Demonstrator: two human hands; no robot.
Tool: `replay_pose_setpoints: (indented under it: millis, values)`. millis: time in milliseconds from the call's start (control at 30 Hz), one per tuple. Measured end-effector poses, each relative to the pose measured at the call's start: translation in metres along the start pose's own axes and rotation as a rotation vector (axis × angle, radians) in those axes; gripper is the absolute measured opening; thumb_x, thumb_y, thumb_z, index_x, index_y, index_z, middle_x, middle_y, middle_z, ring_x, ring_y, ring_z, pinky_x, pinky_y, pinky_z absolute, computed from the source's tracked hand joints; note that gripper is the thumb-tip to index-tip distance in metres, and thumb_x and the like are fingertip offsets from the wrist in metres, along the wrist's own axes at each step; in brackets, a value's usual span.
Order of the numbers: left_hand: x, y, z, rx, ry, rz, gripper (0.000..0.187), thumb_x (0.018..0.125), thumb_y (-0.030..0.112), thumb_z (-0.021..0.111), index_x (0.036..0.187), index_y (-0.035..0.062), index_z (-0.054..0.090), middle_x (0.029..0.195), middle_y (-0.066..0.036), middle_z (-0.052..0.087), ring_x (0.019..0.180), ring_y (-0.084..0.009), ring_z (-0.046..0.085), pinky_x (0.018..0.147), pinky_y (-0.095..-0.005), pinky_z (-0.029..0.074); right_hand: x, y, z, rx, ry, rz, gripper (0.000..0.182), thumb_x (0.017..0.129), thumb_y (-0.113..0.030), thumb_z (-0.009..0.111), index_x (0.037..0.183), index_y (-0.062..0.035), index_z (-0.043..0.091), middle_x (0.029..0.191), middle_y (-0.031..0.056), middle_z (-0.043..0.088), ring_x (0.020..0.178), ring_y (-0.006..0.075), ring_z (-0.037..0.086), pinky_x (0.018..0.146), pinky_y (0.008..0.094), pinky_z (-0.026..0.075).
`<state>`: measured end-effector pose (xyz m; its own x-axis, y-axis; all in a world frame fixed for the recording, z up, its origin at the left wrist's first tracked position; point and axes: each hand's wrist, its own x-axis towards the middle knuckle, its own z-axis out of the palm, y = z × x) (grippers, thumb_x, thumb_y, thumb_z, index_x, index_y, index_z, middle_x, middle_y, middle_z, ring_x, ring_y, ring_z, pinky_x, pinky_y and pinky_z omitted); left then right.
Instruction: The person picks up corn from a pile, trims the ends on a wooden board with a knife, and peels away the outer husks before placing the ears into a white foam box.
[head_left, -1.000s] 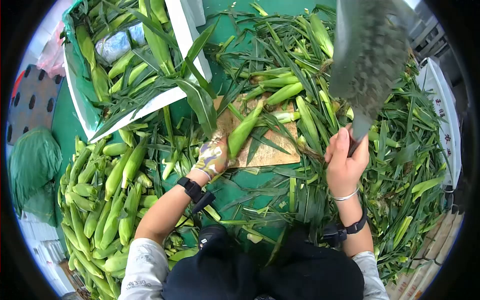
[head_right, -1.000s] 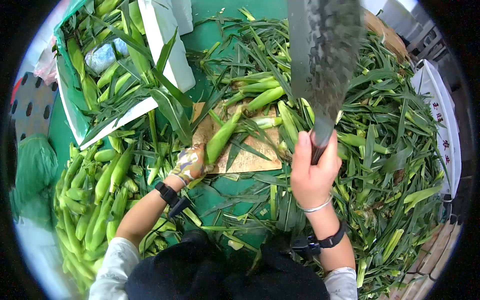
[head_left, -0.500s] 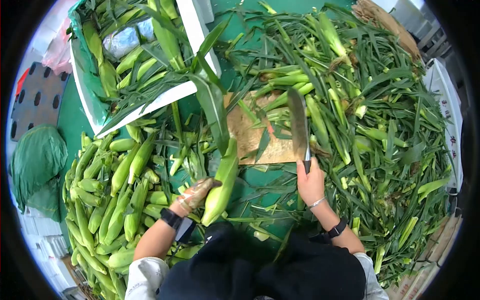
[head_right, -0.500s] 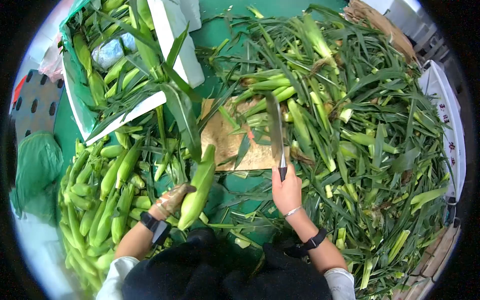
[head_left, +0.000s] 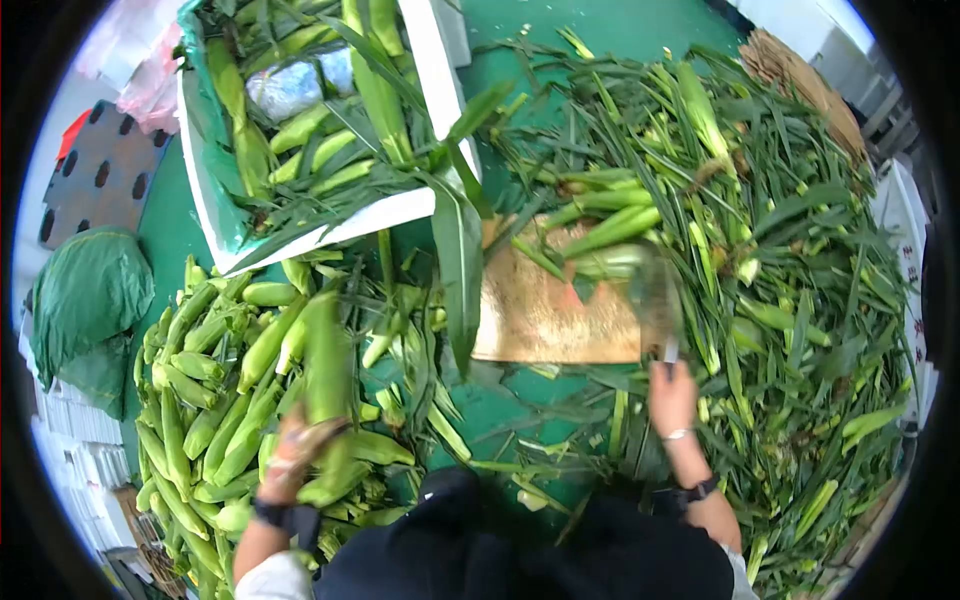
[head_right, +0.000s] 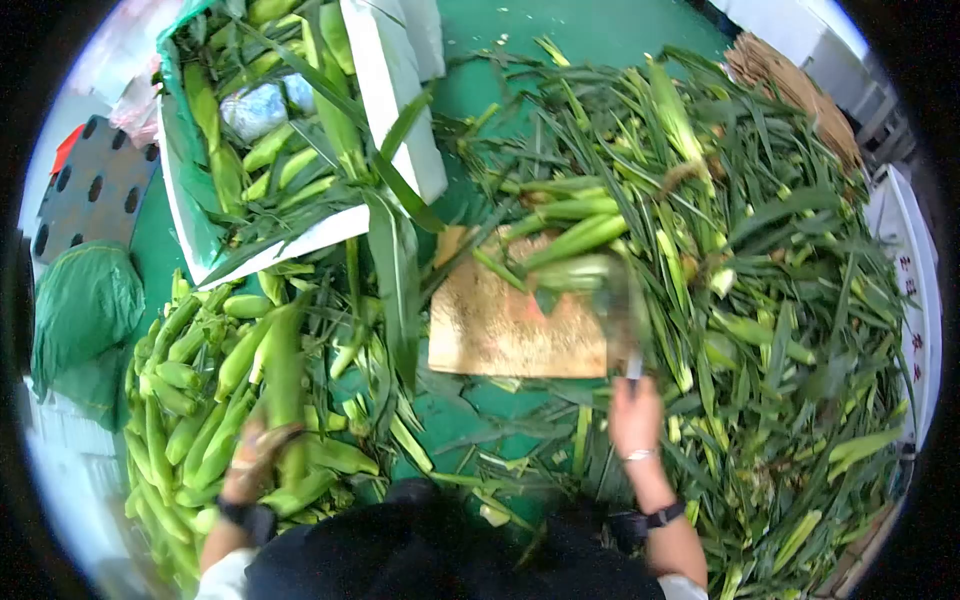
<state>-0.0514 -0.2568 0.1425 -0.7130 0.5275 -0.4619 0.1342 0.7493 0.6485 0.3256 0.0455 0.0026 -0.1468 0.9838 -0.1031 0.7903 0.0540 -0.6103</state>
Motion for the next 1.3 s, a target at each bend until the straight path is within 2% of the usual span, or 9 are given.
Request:
replay_pose_setpoints:
  millis: [100,233,367,567,633,667,700,967,1300]
  values:
    - [-0.049,-0.036,-0.094,0.447,0.588,-0.167,0.067,0.069,0.017,0.073,0.128,-0.0028,0.047,0.11,-0.022,0.062,0.093,-0.032,0.063,0.082,-0.0389,0.052,0.026,0.023,-0.045,-0.027,0.015,-0.044,0.026,0.09,-0.023,0.06,0.083,0.0009,0.052,0.061,0.0198,0.055,0.054,0.0363,0.054,0.053,0.0429,0.041]
    - [-0.069,-0.019,-0.143,1.14,1.413,0.391,0.063,0.068,0.007,0.068,0.128,0.0006,0.049,0.119,-0.017,0.057,0.112,-0.0309,0.052,0.099,-0.0394,0.041,0.02,0.026,-0.035,-0.006,0.017,-0.137,0.031,0.089,-0.024,0.061,0.078,0.0013,0.047,0.06,0.019,0.051,0.054,0.0351,0.05,0.054,0.0423,0.039]
    - [0.075,0.105,-0.066,0.21,1.037,0.998,0.049,0.079,0.003,0.068,0.125,0.0018,0.051,0.12,-0.015,0.057,0.112,-0.0264,0.055,0.098,-0.0391,0.043,0.014,0.009,-0.002,0.106,-0.041,-0.062,0.03,0.086,-0.021,0.064,0.076,0.0018,0.048,0.059,0.0163,0.049,0.052,0.0265,0.046,0.053,0.0392,0.038]
    - [0.322,0.236,0.01,0.051,0.004,0.552,0.032,0.093,0.03,0.05,0.105,0.0064,0.067,0.104,-0.017,0.065,0.098,-0.0295,0.06,0.084,-0.0327,0.048,-0.012,0.003,-0.015,0.506,-0.185,0.224,0.023,0.089,-0.016,0.062,0.076,-0.0025,0.048,0.052,0.0021,0.048,0.037,0.0125,0.047,0.035,0.03,0.036]
    - [0.298,0.222,0.005,0.76,0.259,1.159,0.037,0.092,0.026,0.047,0.118,0.0052,0.062,0.113,-0.014,0.065,0.104,-0.0248,0.059,0.091,-0.0324,0.045,-0.025,0.007,-0.02,0.495,-0.181,0.239,0.024,0.088,-0.016,0.062,0.076,-0.0023,0.048,0.051,0.0021,0.048,0.037,0.0127,0.047,0.036,0.0294,0.036]
    - [0.33,0.198,0.003,0.215,0.127,1.428,0.04,0.093,0.029,0.046,0.119,0.0035,0.061,0.118,-0.012,0.064,0.108,-0.0232,0.059,0.096,-0.0323,0.042,-0.029,0.022,-0.017,0.453,-0.182,0.213,0.024,0.088,-0.016,0.063,0.076,-0.0022,0.047,0.052,0.0019,0.048,0.037,0.0125,0.047,0.036,0.0286,0.037]
    - [0.236,0.233,0.016,-0.082,0.143,0.74,0.045,0.094,0.035,0.043,0.117,0.0001,0.061,0.117,-0.014,0.064,0.109,-0.0237,0.058,0.1,-0.0337,0.04,-0.03,0.025,-0.017,0.466,-0.173,0.229,0.024,0.088,-0.016,0.063,0.076,-0.0022,0.047,0.052,0.0019,0.048,0.037,0.0125,0.047,0.036,0.0286,0.037]
    - [0.066,0.239,0.118,0.366,0.162,1.1,0.053,0.061,0.015,0.07,0.108,0.0006,0.051,0.09,-0.02,0.063,0.08,-0.038,0.062,0.071,-0.0424,0.051,-0.056,0.017,-0.029,0.484,-0.301,0.293,0.021,0.089,-0.013,0.061,0.077,-0.0048,0.047,0.052,-0.0008,0.046,0.038,0.009,0.045,0.035,0.0259,0.036]
    - [0.122,0.067,0.198,0.687,-0.202,0.843,0.064,0.074,0.021,0.067,0.127,0.0,0.04,0.114,-0.025,0.05,0.105,-0.0413,0.051,0.087,-0.0443,0.044,-0.035,-0.048,-0.085,0.169,0.056,-0.179,0.027,0.089,-0.023,0.064,0.079,-0.0041,0.047,0.052,0.01,0.045,0.043,0.0223,0.044,0.044,0.0342,0.035]
